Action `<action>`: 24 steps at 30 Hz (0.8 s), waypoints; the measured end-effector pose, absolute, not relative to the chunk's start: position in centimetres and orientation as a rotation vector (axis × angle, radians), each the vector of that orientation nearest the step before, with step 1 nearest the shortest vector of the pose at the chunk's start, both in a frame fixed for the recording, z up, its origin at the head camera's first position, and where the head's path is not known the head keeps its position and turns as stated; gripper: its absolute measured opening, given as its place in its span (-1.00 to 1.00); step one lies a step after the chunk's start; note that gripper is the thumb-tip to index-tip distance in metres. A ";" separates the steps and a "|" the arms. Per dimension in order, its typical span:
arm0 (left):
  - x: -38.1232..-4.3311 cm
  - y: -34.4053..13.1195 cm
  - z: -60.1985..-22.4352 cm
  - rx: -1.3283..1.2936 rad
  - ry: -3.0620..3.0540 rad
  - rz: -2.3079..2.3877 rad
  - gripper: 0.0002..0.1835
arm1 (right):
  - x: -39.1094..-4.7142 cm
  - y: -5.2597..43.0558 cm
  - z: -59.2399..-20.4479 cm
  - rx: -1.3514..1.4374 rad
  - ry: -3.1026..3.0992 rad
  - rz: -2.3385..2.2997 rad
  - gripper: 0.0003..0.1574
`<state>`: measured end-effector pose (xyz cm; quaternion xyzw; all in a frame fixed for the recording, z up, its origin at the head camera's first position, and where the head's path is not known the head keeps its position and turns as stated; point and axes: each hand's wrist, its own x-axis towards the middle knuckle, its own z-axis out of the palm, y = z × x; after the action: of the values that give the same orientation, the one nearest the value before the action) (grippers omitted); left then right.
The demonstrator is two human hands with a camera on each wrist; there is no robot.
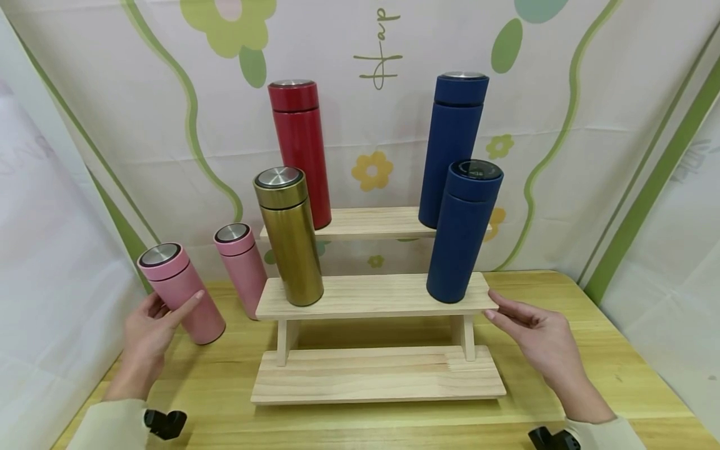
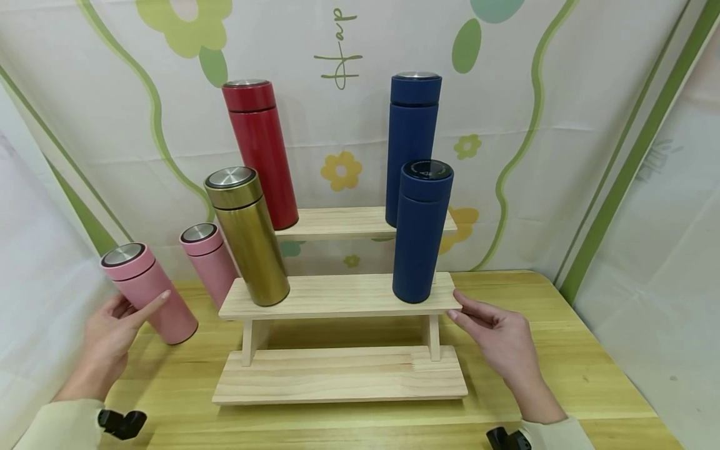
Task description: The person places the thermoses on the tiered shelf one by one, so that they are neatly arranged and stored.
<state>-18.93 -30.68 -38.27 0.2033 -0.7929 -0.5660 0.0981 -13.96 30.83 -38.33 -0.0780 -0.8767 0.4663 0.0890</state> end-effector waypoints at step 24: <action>-19.1 -30.7 -38.5 0.556 -2.340 -1.608 0.02 | -14.0 30.9 -38.3 -0.203 -2.598 1.384 -0.26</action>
<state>-19.06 -30.74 -38.48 0.1908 -0.8026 -0.5514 0.1239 -13.99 30.91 -38.34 -0.0685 -0.8765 0.4670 0.0950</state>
